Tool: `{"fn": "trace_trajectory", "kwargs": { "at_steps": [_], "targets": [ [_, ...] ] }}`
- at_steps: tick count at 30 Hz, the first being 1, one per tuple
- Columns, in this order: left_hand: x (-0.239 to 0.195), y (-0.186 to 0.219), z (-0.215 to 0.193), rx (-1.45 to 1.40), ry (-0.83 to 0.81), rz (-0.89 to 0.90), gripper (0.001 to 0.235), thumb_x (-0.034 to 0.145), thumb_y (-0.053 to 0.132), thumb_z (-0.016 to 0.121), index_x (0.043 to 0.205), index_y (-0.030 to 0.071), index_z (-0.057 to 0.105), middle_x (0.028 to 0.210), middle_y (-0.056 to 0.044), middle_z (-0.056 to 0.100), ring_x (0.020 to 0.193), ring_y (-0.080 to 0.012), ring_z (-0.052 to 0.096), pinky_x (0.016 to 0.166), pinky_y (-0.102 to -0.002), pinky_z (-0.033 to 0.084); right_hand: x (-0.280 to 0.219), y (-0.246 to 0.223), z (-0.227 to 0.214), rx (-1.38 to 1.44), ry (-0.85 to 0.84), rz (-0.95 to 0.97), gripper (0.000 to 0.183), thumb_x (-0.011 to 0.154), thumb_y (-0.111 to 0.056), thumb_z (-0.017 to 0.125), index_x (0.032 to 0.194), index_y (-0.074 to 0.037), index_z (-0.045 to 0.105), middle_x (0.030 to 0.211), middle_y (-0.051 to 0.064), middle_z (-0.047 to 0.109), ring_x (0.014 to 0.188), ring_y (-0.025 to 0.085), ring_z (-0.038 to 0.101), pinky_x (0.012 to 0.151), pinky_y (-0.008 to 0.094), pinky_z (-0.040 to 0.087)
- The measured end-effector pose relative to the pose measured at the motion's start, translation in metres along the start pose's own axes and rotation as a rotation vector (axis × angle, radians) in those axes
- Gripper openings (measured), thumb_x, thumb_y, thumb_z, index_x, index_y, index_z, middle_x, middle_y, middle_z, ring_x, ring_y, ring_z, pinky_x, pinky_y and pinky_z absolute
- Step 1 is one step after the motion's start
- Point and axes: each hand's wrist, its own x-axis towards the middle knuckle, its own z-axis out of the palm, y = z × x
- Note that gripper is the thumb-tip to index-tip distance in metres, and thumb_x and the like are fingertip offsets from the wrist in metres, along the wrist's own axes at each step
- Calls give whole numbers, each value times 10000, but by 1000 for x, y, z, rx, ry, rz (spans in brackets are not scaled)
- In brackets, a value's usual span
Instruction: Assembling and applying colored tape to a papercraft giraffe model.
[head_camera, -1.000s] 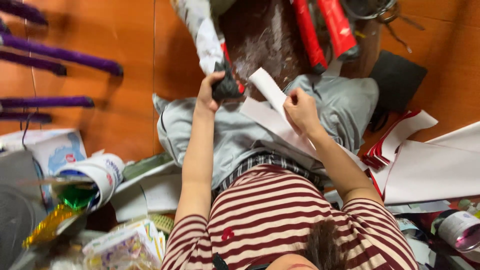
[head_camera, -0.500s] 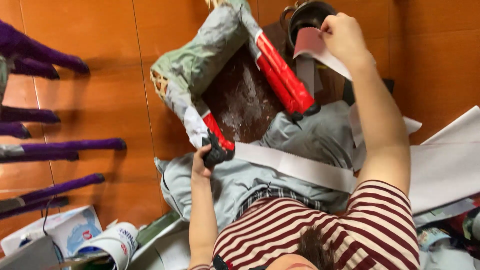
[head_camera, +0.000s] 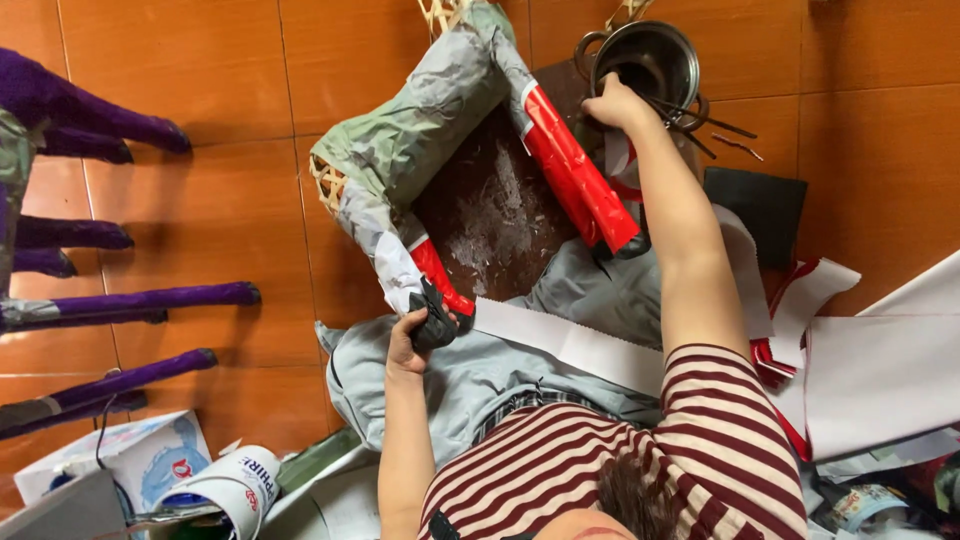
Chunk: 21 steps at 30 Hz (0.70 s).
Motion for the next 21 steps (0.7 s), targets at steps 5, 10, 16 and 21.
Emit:
{"fn": "trace_trajectory", "kwargs": {
  "at_steps": [5, 10, 16, 21],
  "targets": [
    [-3, -1, 1, 15, -3, 14, 391, 844, 156, 682, 1143, -95, 651, 1034, -193, 731, 964, -367, 723, 971, -516, 561, -4, -21, -15, 46, -88, 170, 873, 982, -658, 531, 1422, 95, 556, 1410, 332, 569, 1311, 440, 564, 1100, 443, 456],
    [1, -1, 5, 17, 41, 15, 389, 831, 158, 684, 1121, -100, 663, 1017, -209, 734, 945, -375, 728, 960, -508, 571, 27, -4, -8, 698, -15, 179, 873, 1018, -701, 516, 1486, 30, 422, 1454, 239, 393, 1372, 375, 345, 1096, 491, 298],
    [0, 0, 9, 24, 1, 23, 369, 829, 151, 687, 1117, -79, 669, 1004, -214, 743, 942, -363, 733, 955, -495, 575, -15, 1, -16, 662, 151, 87, 664, 1009, -586, 571, 1189, 34, 727, 1253, 176, 729, 1153, 244, 636, 1046, 402, 473],
    [0, -3, 8, 5, 7, 19, 373, 839, 137, 685, 1142, -77, 655, 1018, -215, 743, 941, -362, 735, 959, -493, 582, -191, -142, -16, 329, 263, -533, 283, 1008, -185, 681, 1214, 9, 682, 1213, 169, 683, 1127, 272, 660, 988, 364, 524]
  ]
}}
